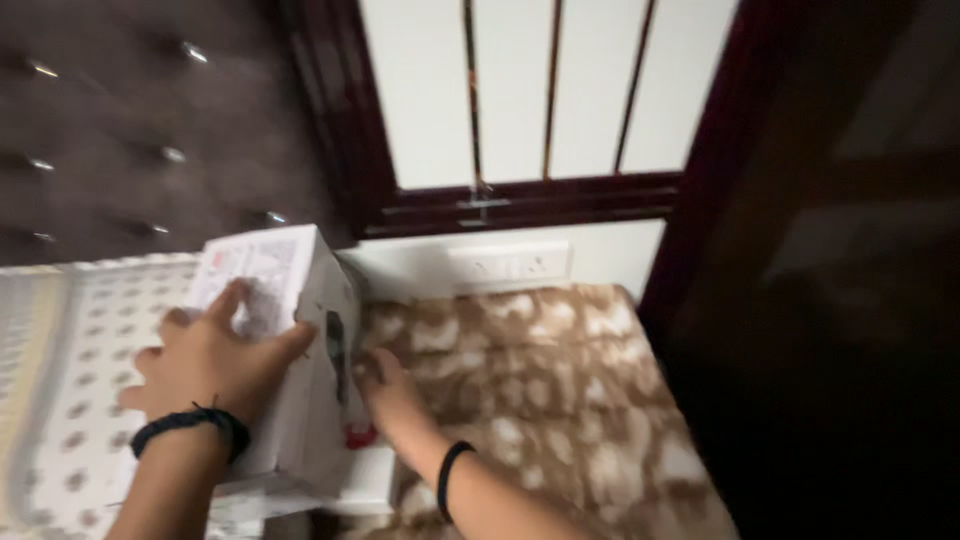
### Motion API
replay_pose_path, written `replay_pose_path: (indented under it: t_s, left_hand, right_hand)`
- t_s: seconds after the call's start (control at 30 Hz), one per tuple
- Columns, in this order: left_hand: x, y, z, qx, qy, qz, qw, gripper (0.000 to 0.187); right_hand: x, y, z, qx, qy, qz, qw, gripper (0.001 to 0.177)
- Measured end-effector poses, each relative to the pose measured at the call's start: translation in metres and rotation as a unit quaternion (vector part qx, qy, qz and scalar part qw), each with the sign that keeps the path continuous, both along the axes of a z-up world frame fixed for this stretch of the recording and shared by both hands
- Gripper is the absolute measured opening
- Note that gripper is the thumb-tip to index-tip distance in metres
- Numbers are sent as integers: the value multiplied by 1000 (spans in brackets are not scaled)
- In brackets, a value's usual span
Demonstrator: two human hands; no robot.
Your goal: The person handles an iron and its box, folds a cloth, and stores a plastic container in a drawer.
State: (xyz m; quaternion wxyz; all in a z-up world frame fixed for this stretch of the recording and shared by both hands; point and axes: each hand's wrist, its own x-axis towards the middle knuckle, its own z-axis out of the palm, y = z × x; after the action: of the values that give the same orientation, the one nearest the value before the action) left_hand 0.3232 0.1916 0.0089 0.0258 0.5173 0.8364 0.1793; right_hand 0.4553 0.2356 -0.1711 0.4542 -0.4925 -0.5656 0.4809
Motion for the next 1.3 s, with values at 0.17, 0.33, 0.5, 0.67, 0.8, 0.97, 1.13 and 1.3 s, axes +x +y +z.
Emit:
replay_pose_path:
  t_s: [0.17, 0.33, 0.5, 0.67, 0.8, 0.97, 1.13, 1.3]
  left_hand:
    - [10, 11, -23, -12, -38, -23, 999, 94]
    - [14, 8, -58, -2, -10, -51, 999, 93]
    - [16, 5, -87, -58, -26, -57, 996, 93]
    - [13, 7, -95, -30, -53, -53, 997, 92]
    - [7, 8, -92, 5, -96, -57, 994, 92]
    - [15, 16, -86, -19, -63, -53, 996, 92]
    - [33, 46, -101, -29, -40, -63, 997, 91]
    - [50, 106, -130, 2, 9, -74, 997, 80]
  right_hand:
    - [-12, 15, -97, -116, 1, -43, 992, 52]
    - [-14, 13, -148, -193, -15, -64, 979, 42]
    - [1, -14, -122, -264, 151, -39, 952, 40]
    - [7, -25, -111, -223, 152, -1, 963, 39]
    - [8, -22, -110, -305, 168, -32, 937, 58]
    - [29, -2, -117, -197, 136, -170, 956, 77]
    - [89, 1, -85, -97, 114, -270, 951, 58]
    - [140, -13, -73, -149, 100, -269, 946, 59]
